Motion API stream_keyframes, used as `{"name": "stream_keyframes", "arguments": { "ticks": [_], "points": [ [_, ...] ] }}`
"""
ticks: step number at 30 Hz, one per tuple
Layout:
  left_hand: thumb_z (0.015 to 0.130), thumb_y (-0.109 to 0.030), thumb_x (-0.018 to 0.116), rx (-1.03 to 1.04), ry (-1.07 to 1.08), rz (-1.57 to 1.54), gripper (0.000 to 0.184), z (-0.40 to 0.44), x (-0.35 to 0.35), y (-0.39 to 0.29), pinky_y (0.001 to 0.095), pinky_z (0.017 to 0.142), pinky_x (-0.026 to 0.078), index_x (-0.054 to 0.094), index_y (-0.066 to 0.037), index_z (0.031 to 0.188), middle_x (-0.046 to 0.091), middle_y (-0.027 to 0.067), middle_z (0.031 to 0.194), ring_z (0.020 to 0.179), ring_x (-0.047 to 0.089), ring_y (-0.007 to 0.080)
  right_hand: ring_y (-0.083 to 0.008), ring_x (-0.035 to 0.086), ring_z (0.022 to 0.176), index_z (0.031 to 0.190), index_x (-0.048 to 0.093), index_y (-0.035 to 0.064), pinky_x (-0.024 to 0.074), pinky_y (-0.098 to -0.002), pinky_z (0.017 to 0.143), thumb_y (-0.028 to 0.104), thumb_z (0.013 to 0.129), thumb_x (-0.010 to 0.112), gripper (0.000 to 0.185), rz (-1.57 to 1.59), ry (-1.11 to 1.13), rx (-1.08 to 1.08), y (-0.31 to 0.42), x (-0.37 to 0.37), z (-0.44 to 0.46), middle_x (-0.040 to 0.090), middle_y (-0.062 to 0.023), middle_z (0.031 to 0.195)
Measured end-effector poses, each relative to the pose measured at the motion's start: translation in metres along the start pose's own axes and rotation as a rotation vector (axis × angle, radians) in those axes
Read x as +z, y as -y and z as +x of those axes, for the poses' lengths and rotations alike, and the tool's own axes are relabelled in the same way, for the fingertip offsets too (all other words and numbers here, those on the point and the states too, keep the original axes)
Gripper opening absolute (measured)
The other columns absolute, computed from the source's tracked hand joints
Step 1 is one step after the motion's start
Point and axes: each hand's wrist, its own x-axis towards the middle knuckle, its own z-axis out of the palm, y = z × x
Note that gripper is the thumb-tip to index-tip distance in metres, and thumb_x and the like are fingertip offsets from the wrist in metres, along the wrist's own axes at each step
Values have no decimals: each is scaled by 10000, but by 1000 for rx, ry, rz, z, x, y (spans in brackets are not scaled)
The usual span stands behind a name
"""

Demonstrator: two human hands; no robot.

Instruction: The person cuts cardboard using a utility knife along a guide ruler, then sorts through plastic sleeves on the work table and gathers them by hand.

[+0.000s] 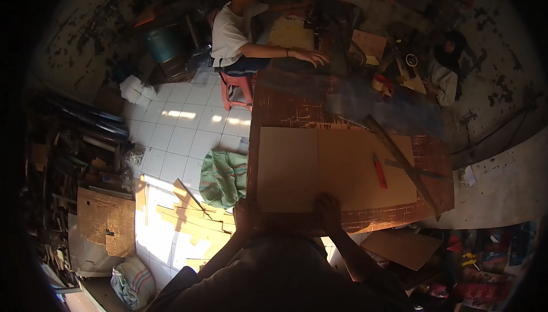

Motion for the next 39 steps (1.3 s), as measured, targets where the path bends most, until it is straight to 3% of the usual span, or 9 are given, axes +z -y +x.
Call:
{"name": "stream_keyframes", "arguments": {
  "ticks": [5,15,30,39],
  "points": [
    [846,-227,715,5,-42,56,167,-1,14,13,492,884,439,677,-89,931,620,115,965,1021,582,350,-334,518,1271,1109,721,131,394,-490,1073,167,824,699,288,53,-60,8,1,2,-1,620,-101,1281],
    [881,-205,617,-51,-121,-25,138,-5,25,10,534,922,398,667,-78,905,609,126,1004,1074,552,359,-344,510,1276,1098,715,126,388,-509,1083,185,850,691,256,36,-82,-5,0,4,-2,627,-107,1255],
    [896,-236,624,-53,-106,58,164,-5,35,19,522,898,382,625,-84,959,579,113,1068,1089,533,350,-355,511,1266,1077,698,107,379,-507,1095,210,872,691,229,138,-123,22,-2,8,-4,625,-113,1246],
    [895,-216,628,14,-191,67,137,-9,36,15,522,909,373,626,-94,956,572,114,1062,1096,522,344,-330,506,1293,1263,663,121,375,-494,1104,313,824,717,482,108,44,-131,-23,-13,-2,594,-107,1353]
  ]
}}
